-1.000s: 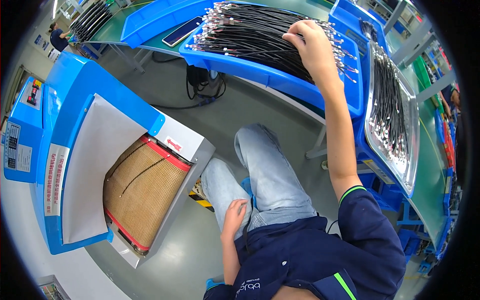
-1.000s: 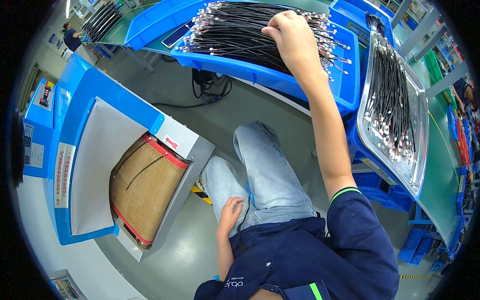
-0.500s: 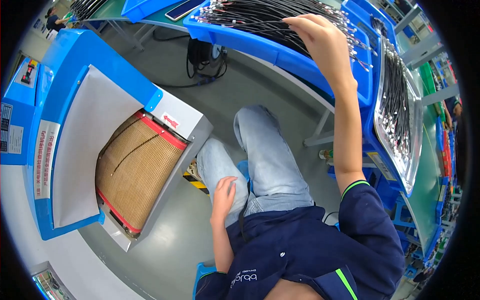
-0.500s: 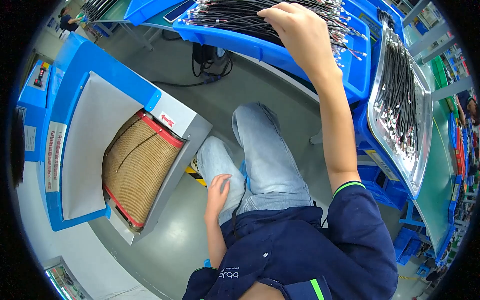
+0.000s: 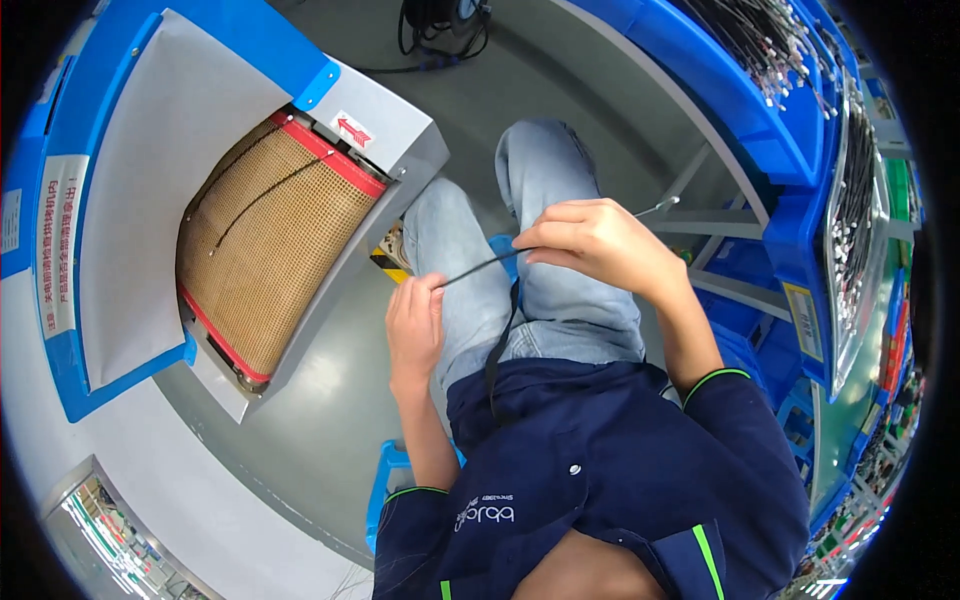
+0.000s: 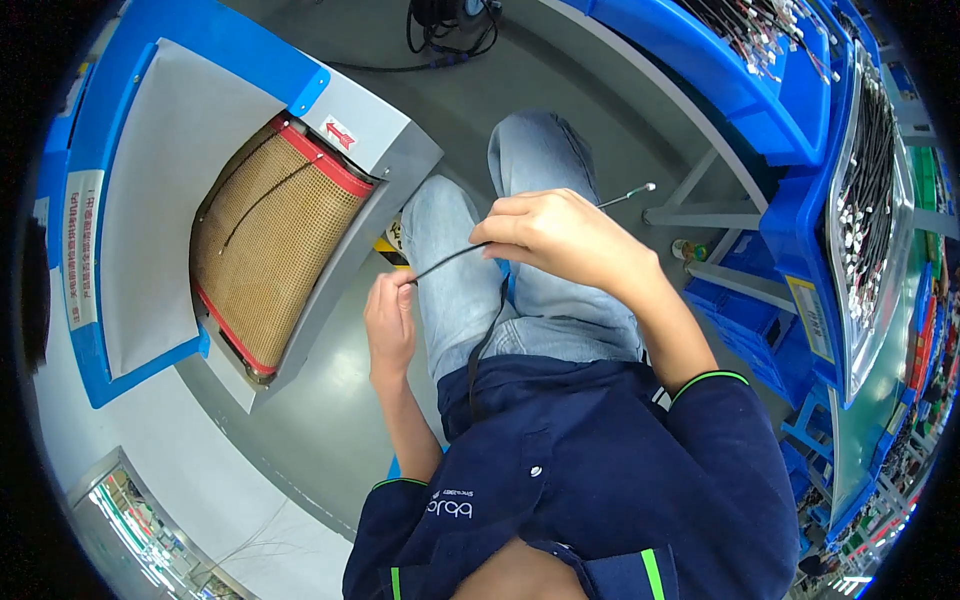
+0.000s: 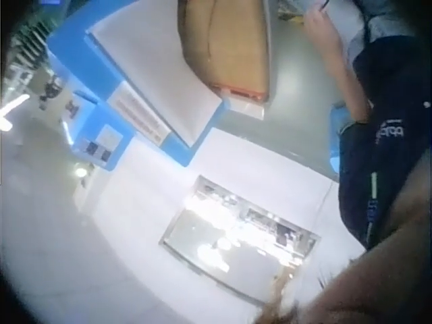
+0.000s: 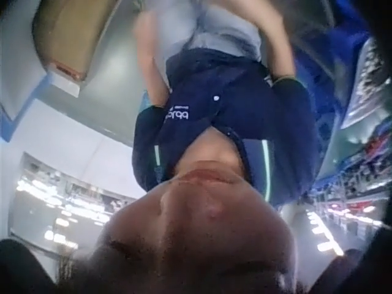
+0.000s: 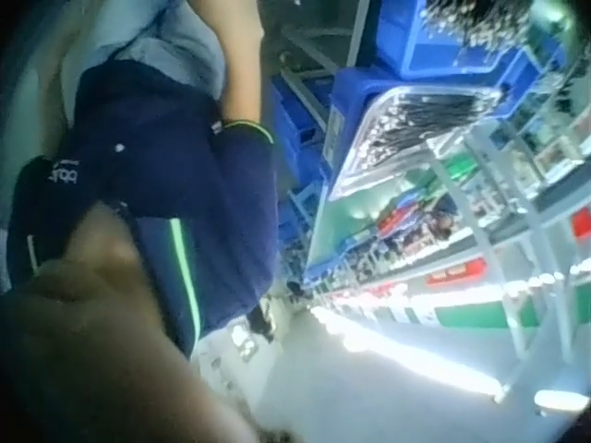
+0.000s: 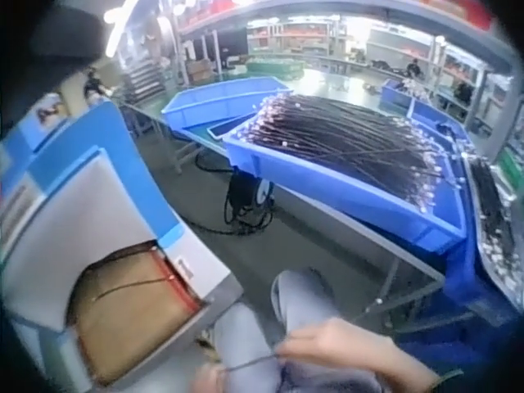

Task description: The person feeds electrical wires into a processing machine by hand, then organizes the processed wires into plastic bins.

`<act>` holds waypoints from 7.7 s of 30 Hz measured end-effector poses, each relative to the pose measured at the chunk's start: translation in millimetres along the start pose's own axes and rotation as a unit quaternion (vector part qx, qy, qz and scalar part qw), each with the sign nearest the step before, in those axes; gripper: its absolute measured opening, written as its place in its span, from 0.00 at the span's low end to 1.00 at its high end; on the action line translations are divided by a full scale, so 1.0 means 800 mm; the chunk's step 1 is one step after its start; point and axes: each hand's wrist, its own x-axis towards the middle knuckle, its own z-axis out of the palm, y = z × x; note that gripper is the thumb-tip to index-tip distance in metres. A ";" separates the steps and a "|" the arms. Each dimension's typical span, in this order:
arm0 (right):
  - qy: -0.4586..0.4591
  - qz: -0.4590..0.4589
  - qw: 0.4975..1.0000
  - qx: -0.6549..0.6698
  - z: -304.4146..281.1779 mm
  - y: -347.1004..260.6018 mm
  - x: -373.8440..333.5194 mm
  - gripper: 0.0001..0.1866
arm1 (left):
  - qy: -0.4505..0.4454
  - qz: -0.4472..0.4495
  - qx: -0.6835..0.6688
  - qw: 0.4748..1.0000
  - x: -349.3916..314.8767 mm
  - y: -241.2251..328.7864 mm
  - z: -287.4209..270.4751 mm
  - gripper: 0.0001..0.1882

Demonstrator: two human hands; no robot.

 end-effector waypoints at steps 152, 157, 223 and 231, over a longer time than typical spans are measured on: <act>0.019 0.079 0.995 -0.052 0.038 0.068 -0.046 0.05 | 0.155 0.011 0.028 0.987 -0.036 -0.062 -0.023 0.07; 0.042 0.109 0.993 -0.010 0.034 0.068 -0.047 0.05 | 0.174 -0.012 0.049 0.984 -0.044 -0.075 -0.032 0.06; 0.155 -0.070 0.985 -0.006 0.140 -0.062 0.274 0.06 | 0.201 -0.043 0.107 0.973 0.016 -0.247 -0.363 0.06; 0.162 -0.105 0.981 -0.032 0.114 -0.055 0.259 0.08 | 0.169 -0.023 0.112 0.979 0.022 -0.222 -0.367 0.07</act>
